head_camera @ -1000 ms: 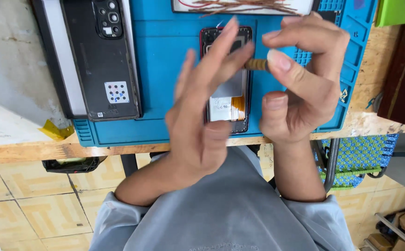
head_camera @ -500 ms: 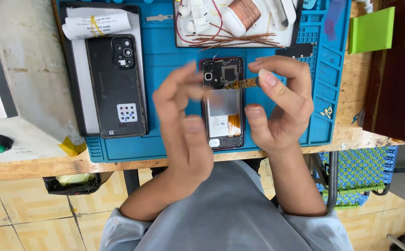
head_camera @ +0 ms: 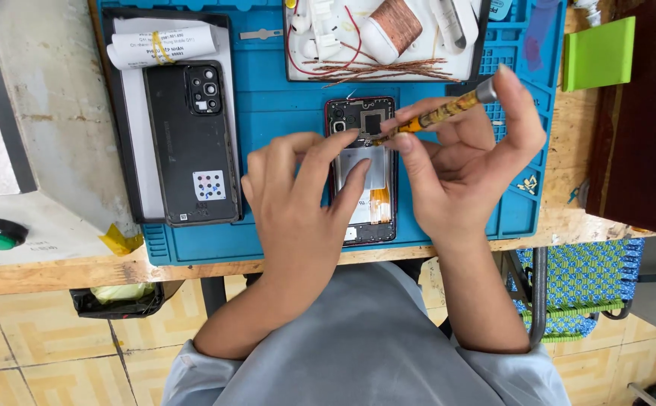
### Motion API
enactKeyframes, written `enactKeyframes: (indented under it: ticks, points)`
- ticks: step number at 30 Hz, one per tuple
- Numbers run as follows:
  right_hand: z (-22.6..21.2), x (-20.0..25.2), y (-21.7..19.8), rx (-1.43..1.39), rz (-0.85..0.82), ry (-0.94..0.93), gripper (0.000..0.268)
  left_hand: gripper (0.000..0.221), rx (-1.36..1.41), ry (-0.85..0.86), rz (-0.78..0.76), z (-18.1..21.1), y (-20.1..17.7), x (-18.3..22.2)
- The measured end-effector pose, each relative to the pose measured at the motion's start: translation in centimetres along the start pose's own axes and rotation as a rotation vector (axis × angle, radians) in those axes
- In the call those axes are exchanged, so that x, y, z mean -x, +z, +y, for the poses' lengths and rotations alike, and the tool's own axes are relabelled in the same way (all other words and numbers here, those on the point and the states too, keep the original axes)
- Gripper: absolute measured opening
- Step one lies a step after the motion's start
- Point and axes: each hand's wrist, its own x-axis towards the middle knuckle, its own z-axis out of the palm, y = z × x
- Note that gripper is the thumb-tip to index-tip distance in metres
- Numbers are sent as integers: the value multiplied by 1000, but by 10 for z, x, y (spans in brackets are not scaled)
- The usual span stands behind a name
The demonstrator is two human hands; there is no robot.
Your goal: Disassembling and repairing a smartphone using a screwdriver and prying tools
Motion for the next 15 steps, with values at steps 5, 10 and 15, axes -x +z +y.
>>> enactKeyframes:
  ticks: [5,10,15]
  points:
    - [2,4,0,-89,108,38,81,23,-70,42,-36,0,9,-5]
    - [5,4,-10,102,174,154,73,16,-228,186,-82,2,6,-19]
    - [11,5,-10,37,127,132,71,21,-389,297,-56,-3,13,-31]
